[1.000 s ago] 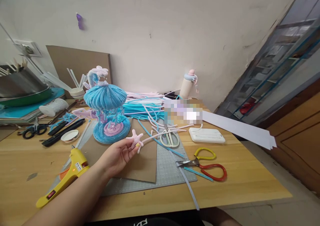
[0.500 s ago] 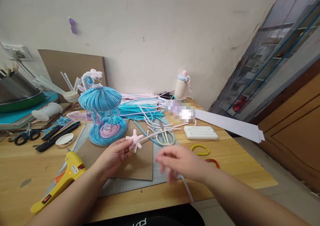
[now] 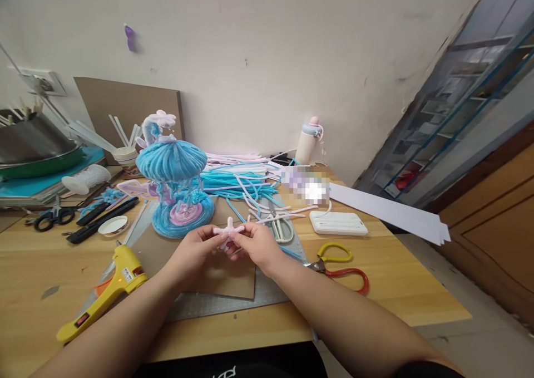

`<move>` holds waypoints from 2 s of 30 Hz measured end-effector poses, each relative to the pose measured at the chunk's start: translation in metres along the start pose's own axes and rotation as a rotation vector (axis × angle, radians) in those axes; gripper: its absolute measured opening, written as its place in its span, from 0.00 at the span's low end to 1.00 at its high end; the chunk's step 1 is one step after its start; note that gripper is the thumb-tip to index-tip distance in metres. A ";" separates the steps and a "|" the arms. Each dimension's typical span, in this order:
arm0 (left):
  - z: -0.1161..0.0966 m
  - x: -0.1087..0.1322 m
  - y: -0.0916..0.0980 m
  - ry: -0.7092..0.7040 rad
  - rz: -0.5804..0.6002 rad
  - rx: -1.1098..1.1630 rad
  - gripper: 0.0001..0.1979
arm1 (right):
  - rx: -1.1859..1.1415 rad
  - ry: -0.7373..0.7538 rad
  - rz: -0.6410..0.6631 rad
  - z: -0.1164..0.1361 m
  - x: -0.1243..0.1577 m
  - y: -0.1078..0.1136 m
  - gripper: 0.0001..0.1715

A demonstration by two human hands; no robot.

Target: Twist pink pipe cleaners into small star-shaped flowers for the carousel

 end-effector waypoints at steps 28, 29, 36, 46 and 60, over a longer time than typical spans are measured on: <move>0.010 -0.003 -0.006 -0.003 0.013 0.052 0.10 | -0.003 0.083 -0.046 -0.005 0.009 0.000 0.20; 0.011 -0.003 -0.007 -0.010 0.013 0.061 0.10 | 0.000 0.088 -0.044 -0.004 0.009 -0.001 0.20; 0.006 -0.004 -0.007 -0.013 0.070 0.168 0.10 | -0.080 0.056 -0.060 -0.004 0.007 -0.004 0.20; 0.007 -0.002 -0.009 0.034 0.125 0.209 0.11 | -0.023 0.084 -0.047 -0.004 0.005 0.003 0.18; 0.016 -0.002 -0.005 0.301 0.041 0.541 0.06 | 0.247 0.193 -0.160 0.020 -0.002 0.025 0.17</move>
Point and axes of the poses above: each hand's wrist, its own x-axis away from the middle knuckle, its own y-axis out of the back of the hand, z = x × y, the point moved 5 cm from there along -x, towards the middle knuckle, and after that the axes turned 5 degrees about -x, right-handed, at the moved point
